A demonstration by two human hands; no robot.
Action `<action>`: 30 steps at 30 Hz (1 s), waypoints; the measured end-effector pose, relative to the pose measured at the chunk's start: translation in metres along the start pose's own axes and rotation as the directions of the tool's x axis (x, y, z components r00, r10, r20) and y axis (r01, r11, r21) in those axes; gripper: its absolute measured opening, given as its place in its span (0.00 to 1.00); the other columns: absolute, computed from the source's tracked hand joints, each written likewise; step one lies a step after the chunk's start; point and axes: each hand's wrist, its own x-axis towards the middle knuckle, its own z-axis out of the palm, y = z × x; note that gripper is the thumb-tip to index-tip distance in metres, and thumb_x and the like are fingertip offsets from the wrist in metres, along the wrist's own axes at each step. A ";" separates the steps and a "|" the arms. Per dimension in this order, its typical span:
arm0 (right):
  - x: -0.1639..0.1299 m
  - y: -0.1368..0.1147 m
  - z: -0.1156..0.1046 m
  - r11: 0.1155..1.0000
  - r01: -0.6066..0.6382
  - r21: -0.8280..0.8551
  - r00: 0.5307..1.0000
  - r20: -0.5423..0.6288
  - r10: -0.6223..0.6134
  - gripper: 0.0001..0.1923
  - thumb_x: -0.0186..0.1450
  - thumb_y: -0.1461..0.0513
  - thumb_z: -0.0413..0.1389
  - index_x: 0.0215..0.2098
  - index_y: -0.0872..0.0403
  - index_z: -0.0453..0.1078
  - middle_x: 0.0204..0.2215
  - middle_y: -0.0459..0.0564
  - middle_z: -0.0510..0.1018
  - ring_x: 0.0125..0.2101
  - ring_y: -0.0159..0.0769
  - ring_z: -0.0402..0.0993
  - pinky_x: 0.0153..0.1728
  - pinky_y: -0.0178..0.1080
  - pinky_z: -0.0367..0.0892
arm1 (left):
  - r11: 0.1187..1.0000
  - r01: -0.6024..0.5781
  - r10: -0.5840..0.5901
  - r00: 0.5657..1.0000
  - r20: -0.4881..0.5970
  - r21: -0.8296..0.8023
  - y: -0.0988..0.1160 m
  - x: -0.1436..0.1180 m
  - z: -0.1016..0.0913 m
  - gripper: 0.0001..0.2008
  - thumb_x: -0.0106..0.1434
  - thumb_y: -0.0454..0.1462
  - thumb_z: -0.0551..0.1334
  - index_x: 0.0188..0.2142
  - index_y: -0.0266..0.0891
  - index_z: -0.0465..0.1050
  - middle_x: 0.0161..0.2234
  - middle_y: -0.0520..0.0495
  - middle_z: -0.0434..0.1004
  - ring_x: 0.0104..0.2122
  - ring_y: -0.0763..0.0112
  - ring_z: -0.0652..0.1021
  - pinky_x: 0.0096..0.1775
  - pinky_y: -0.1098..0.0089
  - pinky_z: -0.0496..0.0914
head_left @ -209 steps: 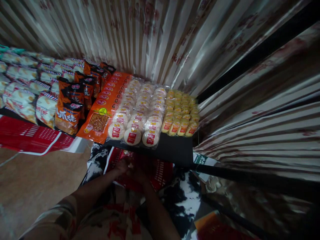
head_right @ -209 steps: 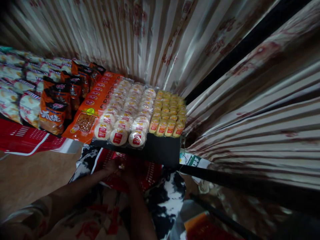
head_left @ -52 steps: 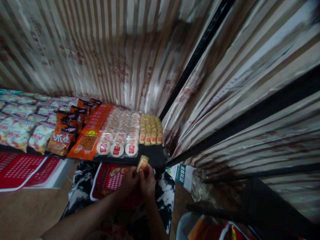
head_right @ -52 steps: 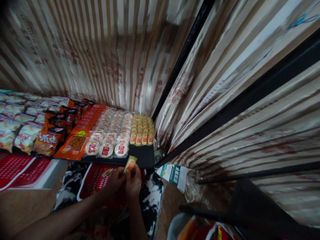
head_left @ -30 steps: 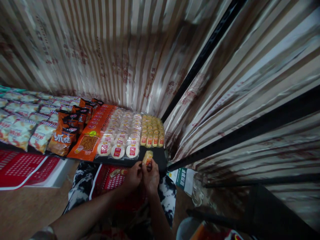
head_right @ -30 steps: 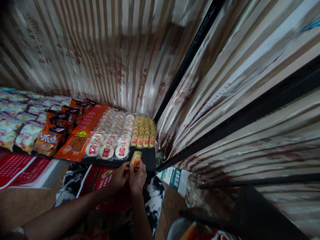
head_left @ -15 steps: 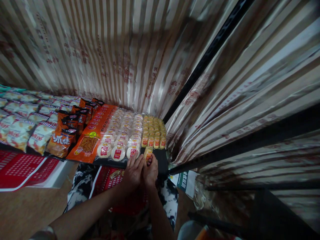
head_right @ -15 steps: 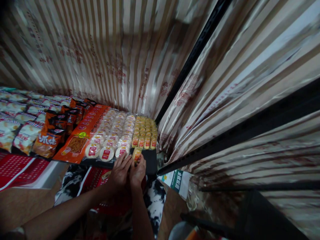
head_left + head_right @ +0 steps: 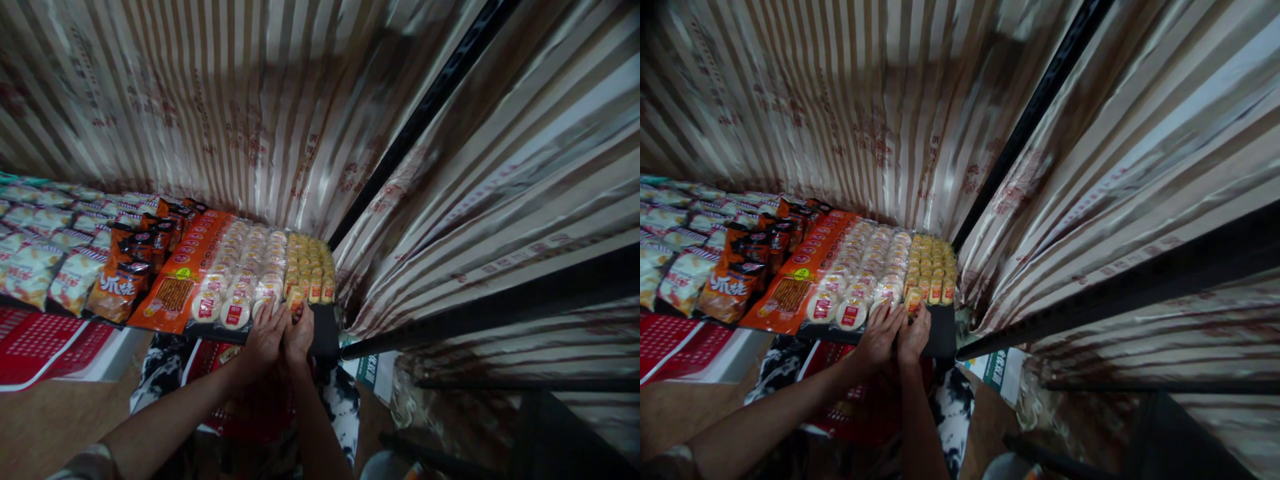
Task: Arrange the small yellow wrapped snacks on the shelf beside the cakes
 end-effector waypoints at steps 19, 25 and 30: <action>0.006 0.012 0.011 0.998 0.055 0.013 0.998 0.028 -0.056 0.25 0.62 0.60 0.47 0.56 0.60 0.60 0.43 0.59 0.69 0.43 0.41 0.67 0.45 0.44 0.66 | 1.000 0.010 -0.010 1.000 0.019 0.005 -0.008 0.010 0.000 0.25 0.62 0.30 0.49 0.59 0.35 0.59 0.60 0.42 0.61 0.64 0.53 0.49 0.59 0.50 0.51; 0.005 0.012 0.012 0.998 0.048 0.045 0.998 0.032 -0.049 0.26 0.62 0.60 0.47 0.59 0.56 0.57 0.44 0.57 0.68 0.43 0.39 0.68 0.45 0.42 0.67 | 0.997 0.006 -0.005 1.000 -0.021 0.074 -0.007 0.010 0.003 0.22 0.64 0.33 0.50 0.57 0.36 0.63 0.60 0.46 0.61 0.62 0.52 0.53 0.60 0.53 0.52; 0.005 0.010 0.010 0.998 0.064 0.001 0.997 0.053 -0.064 0.27 0.62 0.60 0.45 0.60 0.57 0.56 0.45 0.58 0.68 0.45 0.40 0.67 0.47 0.43 0.65 | 0.990 -0.008 0.014 0.999 -0.041 0.138 -0.007 0.009 0.006 0.21 0.65 0.36 0.51 0.57 0.36 0.63 0.59 0.46 0.62 0.62 0.55 0.54 0.60 0.56 0.51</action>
